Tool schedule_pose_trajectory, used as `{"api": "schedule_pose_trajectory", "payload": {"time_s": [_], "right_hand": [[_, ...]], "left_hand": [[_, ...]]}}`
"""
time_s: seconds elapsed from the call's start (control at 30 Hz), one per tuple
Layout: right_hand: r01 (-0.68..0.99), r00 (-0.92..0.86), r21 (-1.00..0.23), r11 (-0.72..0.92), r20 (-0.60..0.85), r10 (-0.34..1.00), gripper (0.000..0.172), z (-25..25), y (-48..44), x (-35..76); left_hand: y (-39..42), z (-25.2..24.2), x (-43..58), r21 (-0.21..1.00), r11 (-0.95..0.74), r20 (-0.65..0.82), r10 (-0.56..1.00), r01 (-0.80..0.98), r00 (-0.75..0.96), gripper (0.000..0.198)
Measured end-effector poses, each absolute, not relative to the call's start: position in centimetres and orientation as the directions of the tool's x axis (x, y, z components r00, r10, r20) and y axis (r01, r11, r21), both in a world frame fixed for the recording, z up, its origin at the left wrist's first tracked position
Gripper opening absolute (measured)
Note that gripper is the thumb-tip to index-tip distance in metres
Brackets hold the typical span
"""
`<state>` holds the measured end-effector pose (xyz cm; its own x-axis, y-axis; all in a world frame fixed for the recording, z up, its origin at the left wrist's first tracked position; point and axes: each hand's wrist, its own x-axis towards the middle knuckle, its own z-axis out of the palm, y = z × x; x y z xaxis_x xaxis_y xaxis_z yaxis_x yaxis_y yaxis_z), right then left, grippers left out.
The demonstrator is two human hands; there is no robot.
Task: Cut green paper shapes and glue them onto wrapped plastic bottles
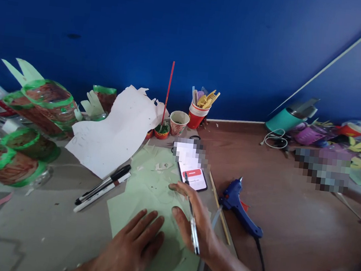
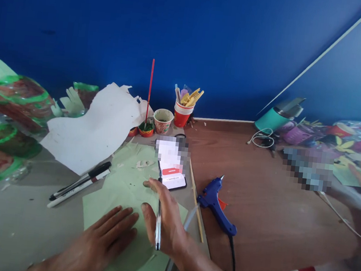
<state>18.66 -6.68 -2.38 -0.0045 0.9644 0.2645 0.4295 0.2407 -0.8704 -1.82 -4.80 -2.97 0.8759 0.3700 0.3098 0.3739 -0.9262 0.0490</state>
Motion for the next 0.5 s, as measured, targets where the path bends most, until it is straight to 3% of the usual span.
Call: {"api": "schedule_pose_trajectory", "payload": {"time_s": [0.17, 0.33, 0.5], "right_hand": [[0.312, -0.031, -0.917, 0.247, 0.250, 0.968, 0.048, -2.21, -6.72, 18.57], [0.443, -0.206, -0.853, 0.277, 0.204, 0.957, 0.042, -1.81, -6.59, 18.32], [0.453, -0.002, -0.840, 0.299, 0.334, 0.943, 0.042, -2.31, -6.79, 18.36]], "left_hand": [[-5.02, -3.31, -1.75, 0.038, -0.927, 0.339, 0.362, 0.372, 0.868, 0.020], [-5.33, -3.87, -1.56, 0.070, -0.918, 0.400, 0.385, 0.391, 0.832, 0.018], [-5.17, -3.85, -1.55, 0.049, -0.924, 0.403, 0.365, 0.378, 0.840, 0.018]]}}
